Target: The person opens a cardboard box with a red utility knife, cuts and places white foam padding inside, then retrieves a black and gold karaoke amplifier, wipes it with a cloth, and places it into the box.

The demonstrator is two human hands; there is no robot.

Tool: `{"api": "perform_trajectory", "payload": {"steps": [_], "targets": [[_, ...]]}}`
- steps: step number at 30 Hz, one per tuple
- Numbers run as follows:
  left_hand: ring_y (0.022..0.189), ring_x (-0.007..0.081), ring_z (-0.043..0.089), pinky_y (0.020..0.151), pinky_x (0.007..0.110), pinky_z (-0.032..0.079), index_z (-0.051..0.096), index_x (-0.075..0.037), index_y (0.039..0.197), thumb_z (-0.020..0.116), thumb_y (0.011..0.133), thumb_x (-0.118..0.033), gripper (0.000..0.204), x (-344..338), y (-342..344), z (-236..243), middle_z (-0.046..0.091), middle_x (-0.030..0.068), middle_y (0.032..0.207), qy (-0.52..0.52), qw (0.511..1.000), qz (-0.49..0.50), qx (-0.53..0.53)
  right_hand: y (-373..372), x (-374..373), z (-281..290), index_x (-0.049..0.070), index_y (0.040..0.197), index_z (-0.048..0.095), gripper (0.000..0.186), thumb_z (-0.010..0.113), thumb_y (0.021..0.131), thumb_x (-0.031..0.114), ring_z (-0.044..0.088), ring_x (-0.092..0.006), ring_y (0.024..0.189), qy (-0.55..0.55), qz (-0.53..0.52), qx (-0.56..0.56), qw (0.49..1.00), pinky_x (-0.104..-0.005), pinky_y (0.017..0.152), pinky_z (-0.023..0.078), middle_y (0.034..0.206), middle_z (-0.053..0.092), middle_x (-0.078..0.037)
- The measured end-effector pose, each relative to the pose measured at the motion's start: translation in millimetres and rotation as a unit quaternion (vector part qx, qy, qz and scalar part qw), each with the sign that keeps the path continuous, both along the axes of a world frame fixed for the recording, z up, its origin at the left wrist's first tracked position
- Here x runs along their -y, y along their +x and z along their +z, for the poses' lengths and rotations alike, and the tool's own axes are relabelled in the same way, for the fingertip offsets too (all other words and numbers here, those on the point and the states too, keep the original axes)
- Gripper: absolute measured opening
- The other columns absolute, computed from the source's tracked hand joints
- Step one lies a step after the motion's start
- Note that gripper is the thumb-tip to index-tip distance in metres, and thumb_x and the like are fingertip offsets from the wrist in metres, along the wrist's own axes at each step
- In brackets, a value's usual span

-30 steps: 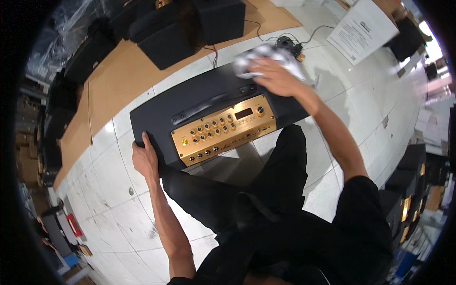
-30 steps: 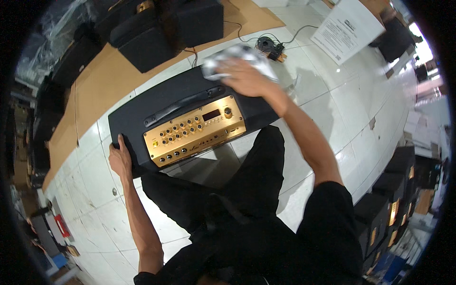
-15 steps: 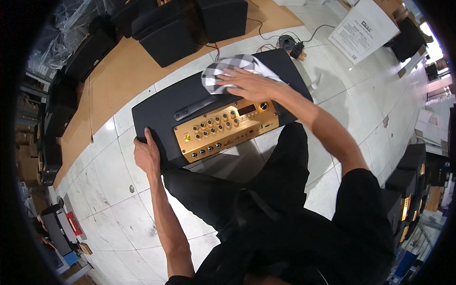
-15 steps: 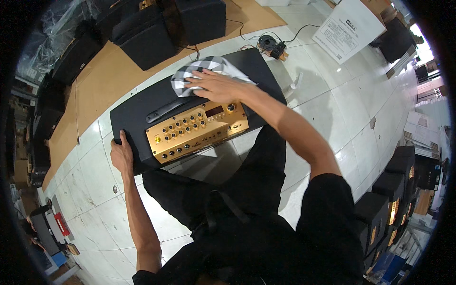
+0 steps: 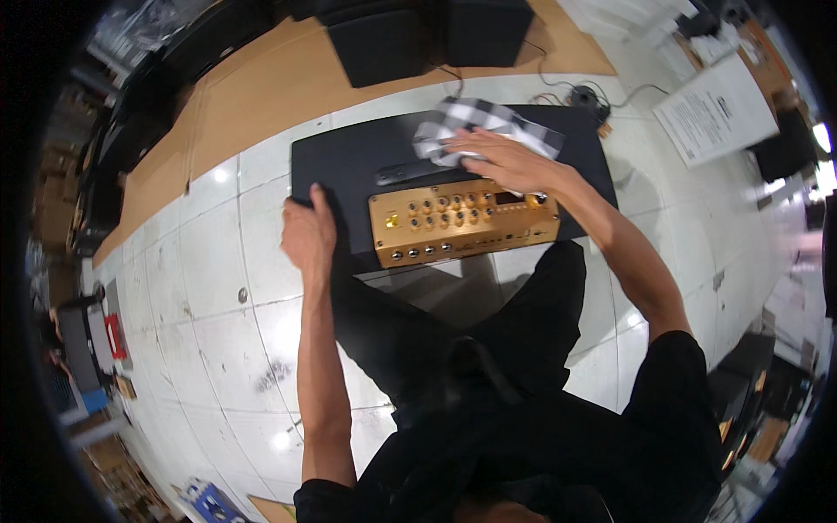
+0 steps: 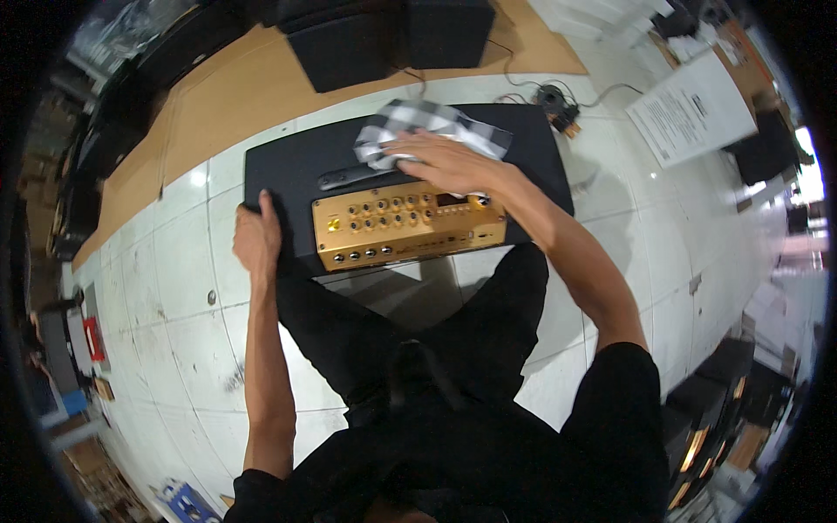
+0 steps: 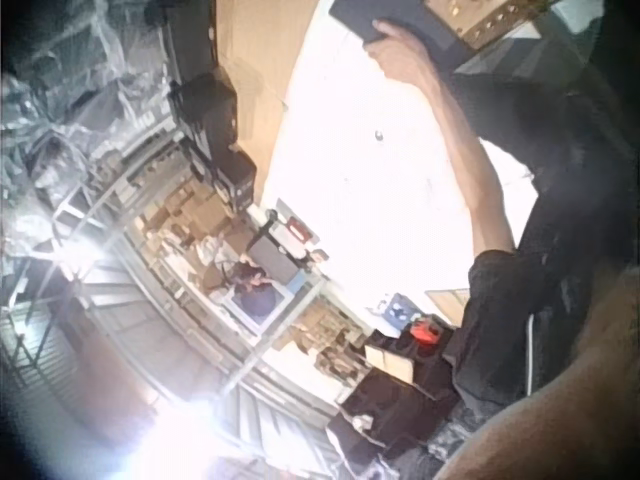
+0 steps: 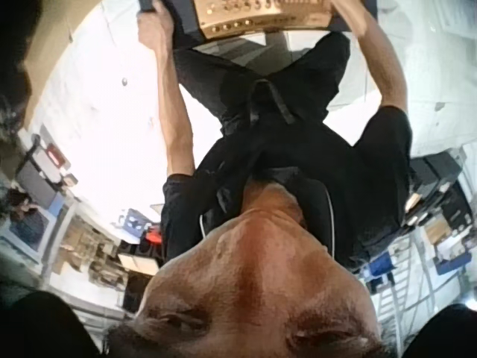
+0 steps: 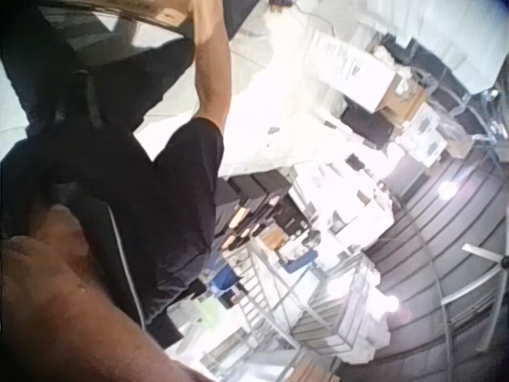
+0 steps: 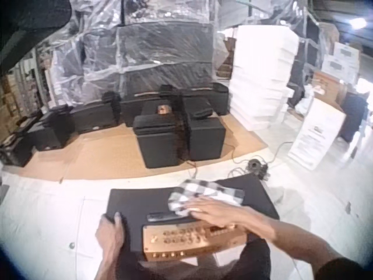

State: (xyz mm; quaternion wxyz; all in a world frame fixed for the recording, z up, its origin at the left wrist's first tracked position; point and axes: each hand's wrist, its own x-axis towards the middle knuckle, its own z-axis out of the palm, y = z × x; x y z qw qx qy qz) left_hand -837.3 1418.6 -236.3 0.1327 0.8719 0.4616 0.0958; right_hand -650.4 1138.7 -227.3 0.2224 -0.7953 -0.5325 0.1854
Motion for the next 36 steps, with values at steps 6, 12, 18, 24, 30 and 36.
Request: {"api": "perform_trajectory", "payload": {"steps": [6, 12, 18, 24, 30, 36], "targets": [[0.09, 0.0412, 0.066, 0.079, 0.049, 0.051, 0.056, 0.004, 0.104, 0.047, 0.096, -0.035, 0.041, -10, -2, -10, 0.065, 0.0257, 0.101, 0.011, 0.998, -0.04, 0.049, -39, -195, -17, 0.014, 0.149, 0.033, 0.053, 0.033, 0.103, 0.039, 0.01, -0.0266, 0.148, 0.01, 0.2, 0.111, 0.973, -0.0453, 0.121, 0.005, 0.159, 0.021, -0.007], [0.082, 0.0433, 0.066, 0.076, 0.051, 0.051, 0.058, 0.003, 0.098, 0.043, 0.098, -0.029, 0.036, -19, -8, -10, 0.067, 0.0255, 0.091, -0.008, 0.997, -0.024, 0.076, -4, -167, -12, 0.017, 0.144, 0.043, 0.047, 0.044, 0.1, 0.034, 0.02, -0.028, 0.146, 0.027, 0.116, 0.143, 0.983, -0.0473, 0.119, 0.013, 0.155, 0.031, -0.009], [0.082, 0.0442, 0.066, 0.076, 0.052, 0.051, 0.06, 0.004, 0.099, 0.039, 0.1, -0.031, 0.04, -11, -13, -12, 0.067, 0.0259, 0.091, -0.027, 0.99, -0.006, 0.14, 72, 15, -19, 0.011, 0.149, 0.034, 0.056, 0.038, 0.101, 0.04, 0.02, -0.0323, 0.146, -0.032, -0.128, 0.14, 0.981, -0.0447, 0.119, 0.013, 0.151, 0.034, -0.018], [0.082, 0.0451, 0.065, 0.078, 0.052, 0.049, 0.059, 0.004, 0.101, 0.037, 0.101, -0.031, 0.042, -10, -13, -6, 0.067, 0.0252, 0.095, -0.07, 0.983, -0.005, 0.173, 61, -83, -37, 0.005, 0.145, 0.038, 0.059, 0.043, 0.099, 0.041, 0.032, -0.0409, 0.139, -0.005, -0.142, 0.084, 0.986, -0.0464, 0.117, 0.019, 0.147, 0.041, -0.02], [0.106, 0.045, 0.055, 0.093, 0.047, 0.042, 0.055, 0.006, 0.117, 0.038, 0.101, -0.033, 0.046, -27, -9, -14, 0.063, 0.0267, 0.107, -0.141, 0.864, 0.175, 0.451, -81, -272, -29, 0.008, 0.142, 0.043, 0.05, 0.042, 0.098, 0.033, 0.028, -0.0465, 0.138, 0.031, 0.036, 0.269, 0.962, -0.0579, 0.112, 0.023, 0.152, 0.03, -0.021], [0.115, 0.0403, 0.049, 0.1, 0.044, 0.038, 0.061, 0.003, 0.113, 0.05, 0.095, -0.024, 0.034, -29, -64, -11, 0.061, 0.0228, 0.118, -0.019, 0.886, 0.031, 0.463, -181, -225, -32, -0.005, 0.143, 0.035, 0.065, 0.055, 0.088, 0.026, 0.027, -0.0454, 0.139, 0.127, 0.096, 0.226, 0.961, -0.0529, 0.116, 0.019, 0.148, 0.033, -0.027]]}}
